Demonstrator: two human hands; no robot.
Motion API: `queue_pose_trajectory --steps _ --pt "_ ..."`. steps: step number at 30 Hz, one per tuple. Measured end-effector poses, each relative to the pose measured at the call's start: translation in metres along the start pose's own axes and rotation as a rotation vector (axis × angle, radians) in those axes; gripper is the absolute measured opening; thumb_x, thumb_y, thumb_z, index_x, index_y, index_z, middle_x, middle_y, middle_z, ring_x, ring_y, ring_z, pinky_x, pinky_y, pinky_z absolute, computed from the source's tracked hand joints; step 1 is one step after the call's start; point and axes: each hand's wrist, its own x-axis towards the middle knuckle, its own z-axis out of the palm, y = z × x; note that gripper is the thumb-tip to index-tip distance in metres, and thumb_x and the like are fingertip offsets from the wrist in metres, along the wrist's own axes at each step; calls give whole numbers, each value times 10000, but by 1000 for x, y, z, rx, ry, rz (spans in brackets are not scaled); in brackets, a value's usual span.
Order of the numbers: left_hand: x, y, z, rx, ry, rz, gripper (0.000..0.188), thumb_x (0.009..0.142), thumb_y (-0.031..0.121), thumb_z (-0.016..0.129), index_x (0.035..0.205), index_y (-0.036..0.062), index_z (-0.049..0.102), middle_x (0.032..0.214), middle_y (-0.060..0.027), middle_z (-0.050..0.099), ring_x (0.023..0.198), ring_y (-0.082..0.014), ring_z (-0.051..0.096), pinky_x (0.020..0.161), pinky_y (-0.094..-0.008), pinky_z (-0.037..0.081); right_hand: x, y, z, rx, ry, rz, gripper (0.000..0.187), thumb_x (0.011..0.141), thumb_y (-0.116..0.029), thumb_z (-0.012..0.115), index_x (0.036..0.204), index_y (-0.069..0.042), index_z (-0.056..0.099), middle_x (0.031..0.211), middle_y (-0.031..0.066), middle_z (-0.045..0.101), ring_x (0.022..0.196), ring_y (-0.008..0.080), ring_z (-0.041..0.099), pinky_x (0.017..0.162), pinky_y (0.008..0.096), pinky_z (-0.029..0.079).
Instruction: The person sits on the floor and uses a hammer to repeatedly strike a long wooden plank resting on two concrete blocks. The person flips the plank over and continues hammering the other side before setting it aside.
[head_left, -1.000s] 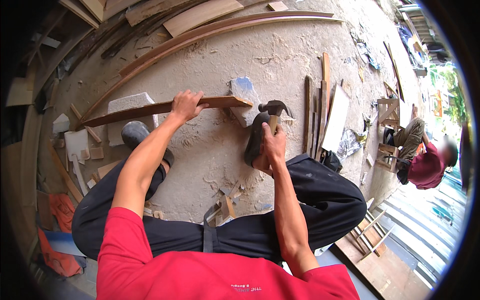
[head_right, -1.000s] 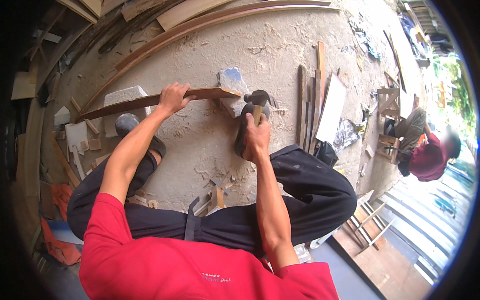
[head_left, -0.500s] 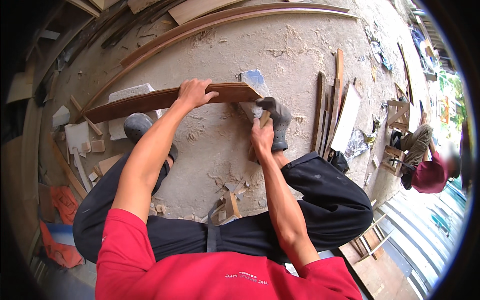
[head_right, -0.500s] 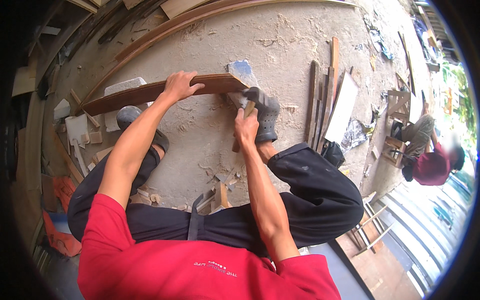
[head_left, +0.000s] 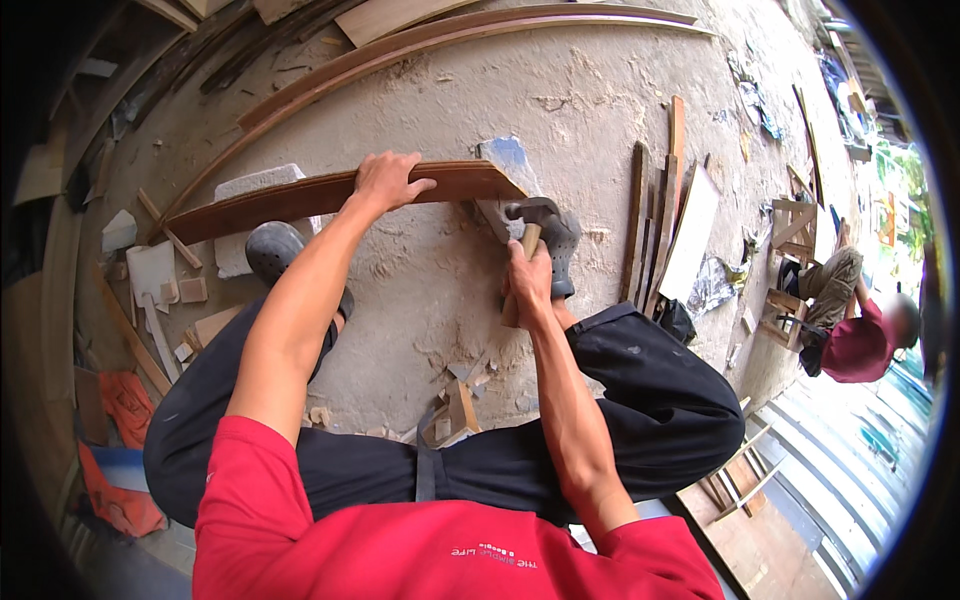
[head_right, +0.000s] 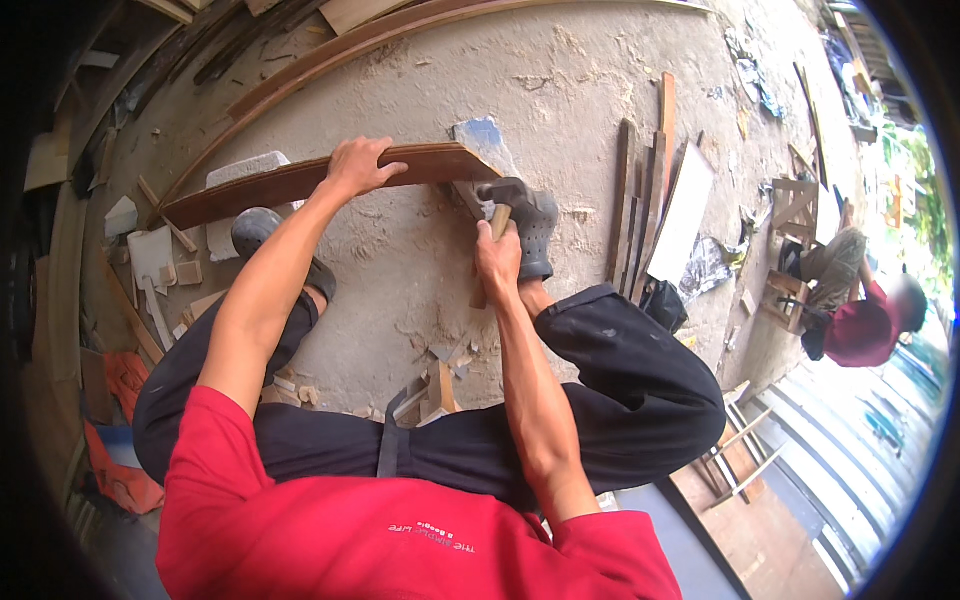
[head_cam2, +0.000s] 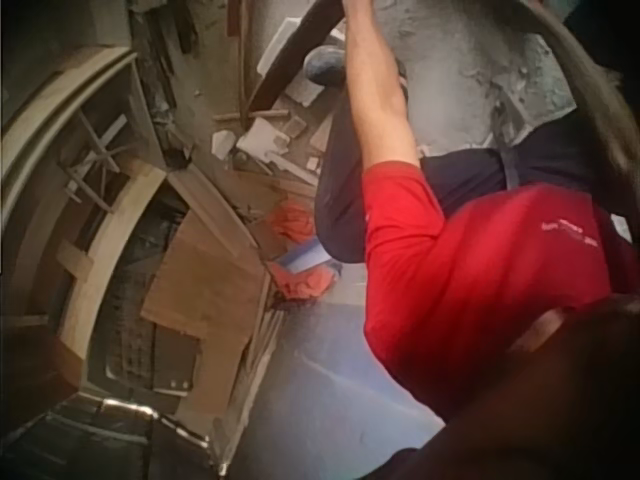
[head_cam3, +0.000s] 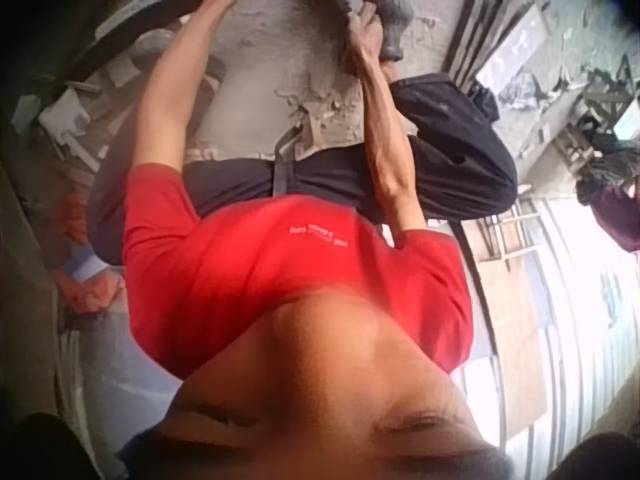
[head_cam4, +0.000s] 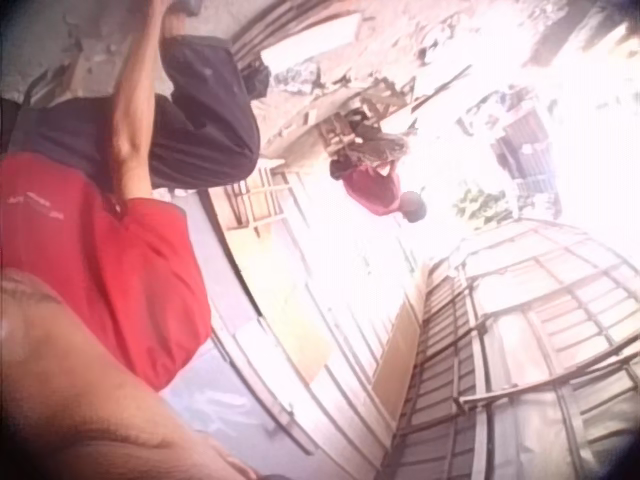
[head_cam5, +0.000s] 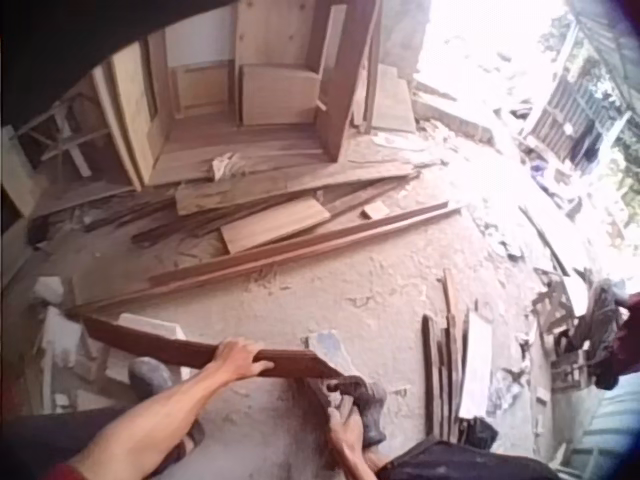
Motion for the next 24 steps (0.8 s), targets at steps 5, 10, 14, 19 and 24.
queue_pose_trajectory --steps 5,10,14,19,24 --pt "3 5 -6 24 -40 -28 511 814 534 685 1087 102 663 981 -154 703 997 -333 642 897 -476 455 3 -14 6 126 17 16 279 936 -263 579 1008 -3 511 686 102 554 559 229 570 538 393 472" --pt "11 -12 8 31 -105 -24 637 824 551 664 1237 74 573 1200 -157 631 1155 -298 562 958 -463 410 -10 -36 -13 270 -165 145 209 955 -243 576 978 -65 469 645 13 464 467 129 473 408 306 419" --pt "0 -20 30 58 114 90 755 824 518 673 1404 102 424 1378 -135 488 1284 -312 451 1073 -484 335 -25 -58 -36 341 -124 154 198 959 -241 574 972 -74 468 677 10 477 478 122 476 400 299 417" --pt "-25 -22 41 315 173 206 853 770 390 768 1477 166 347 1422 -118 429 1354 -350 375 1158 -509 260 -32 -69 -54 410 -74 137 208 959 -244 575 959 -60 477 622 16 466 432 129 479 371 299 421" --pt "-14 -42 28 180 177 354 620 791 301 755 1335 141 503 1313 -126 522 1173 -335 542 958 -451 474 -37 -72 -63 395 -52 73 219 954 -254 589 936 -65 481 636 21 483 430 122 479 364 293 416"
